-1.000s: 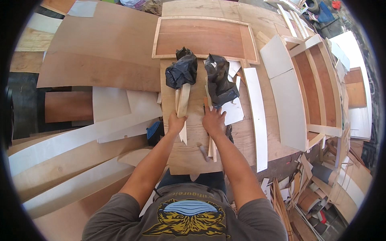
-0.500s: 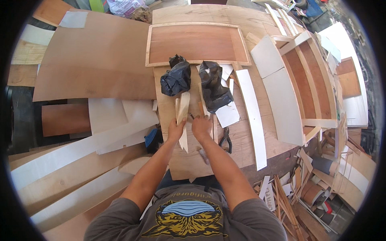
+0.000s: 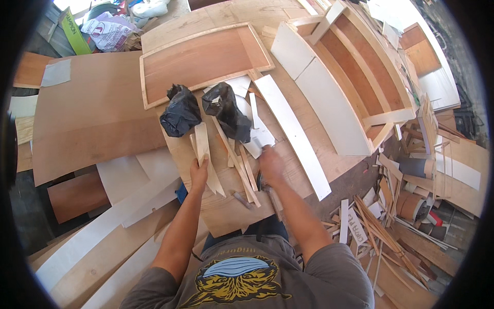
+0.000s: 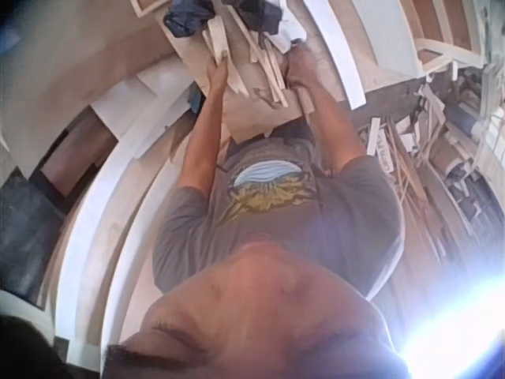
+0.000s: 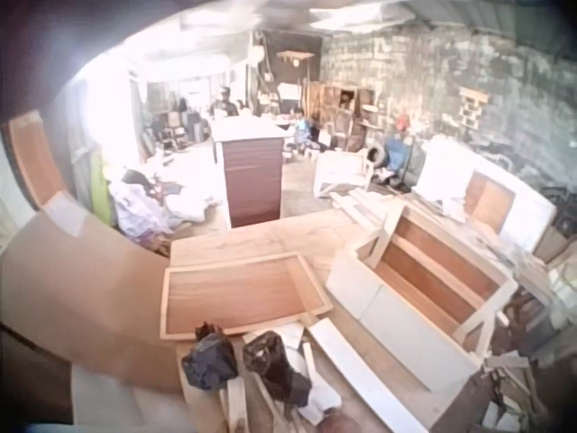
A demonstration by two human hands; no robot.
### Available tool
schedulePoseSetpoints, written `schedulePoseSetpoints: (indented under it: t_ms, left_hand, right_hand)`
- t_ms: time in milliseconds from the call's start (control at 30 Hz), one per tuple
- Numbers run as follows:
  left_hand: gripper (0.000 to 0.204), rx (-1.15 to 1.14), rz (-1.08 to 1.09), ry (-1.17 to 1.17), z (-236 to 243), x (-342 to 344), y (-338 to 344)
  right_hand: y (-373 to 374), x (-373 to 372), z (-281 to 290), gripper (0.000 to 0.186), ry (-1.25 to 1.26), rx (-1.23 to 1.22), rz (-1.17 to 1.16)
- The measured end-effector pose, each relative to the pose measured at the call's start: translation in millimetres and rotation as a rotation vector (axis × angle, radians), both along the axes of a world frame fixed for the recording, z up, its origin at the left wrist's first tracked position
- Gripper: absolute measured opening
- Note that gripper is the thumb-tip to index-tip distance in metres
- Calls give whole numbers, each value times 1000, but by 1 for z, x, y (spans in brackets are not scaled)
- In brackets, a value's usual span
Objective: The person handles a wooden crate, uses pliers to remove a staple from a piece of wood, and uses a hammer to drive a nail into a wooden board at a workshop.
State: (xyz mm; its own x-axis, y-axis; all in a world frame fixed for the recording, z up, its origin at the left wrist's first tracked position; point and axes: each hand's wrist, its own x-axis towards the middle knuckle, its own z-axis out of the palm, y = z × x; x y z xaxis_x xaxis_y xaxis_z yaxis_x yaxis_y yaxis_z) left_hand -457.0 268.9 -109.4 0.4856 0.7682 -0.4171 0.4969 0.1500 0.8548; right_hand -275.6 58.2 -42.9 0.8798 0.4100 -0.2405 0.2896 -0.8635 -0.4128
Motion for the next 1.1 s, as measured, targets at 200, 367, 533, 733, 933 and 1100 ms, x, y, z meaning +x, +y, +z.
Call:
schedulePoseSetpoints:
  t_ms: [200, 367, 533, 733, 933, 1100]
  left_hand:
    - [41, 98, 20, -3, 4, 28, -20]
    - [42, 154, 12, 115, 28, 45, -34]
    - [44, 206, 37, 209, 26, 51, -42]
    - [47, 217, 64, 137, 14, 52, -40]
    - [48, 157, 64, 95, -1, 48, -33]
    - [50, 136, 25, 156, 16, 52, -32]
  right_hand:
    - [-63, 50, -38, 21, -324, -129, 29]
    - [-32, -8, 3, 40, -58, -116, 98]
    - [-27, -13, 2, 51, 329, -197, 83]
    - [-40, 49, 1, 40, 218, -223, 20]
    - [-13, 25, 6, 52, 84, -78, 218]
    - [45, -47, -2, 70, 351, 48, 50]
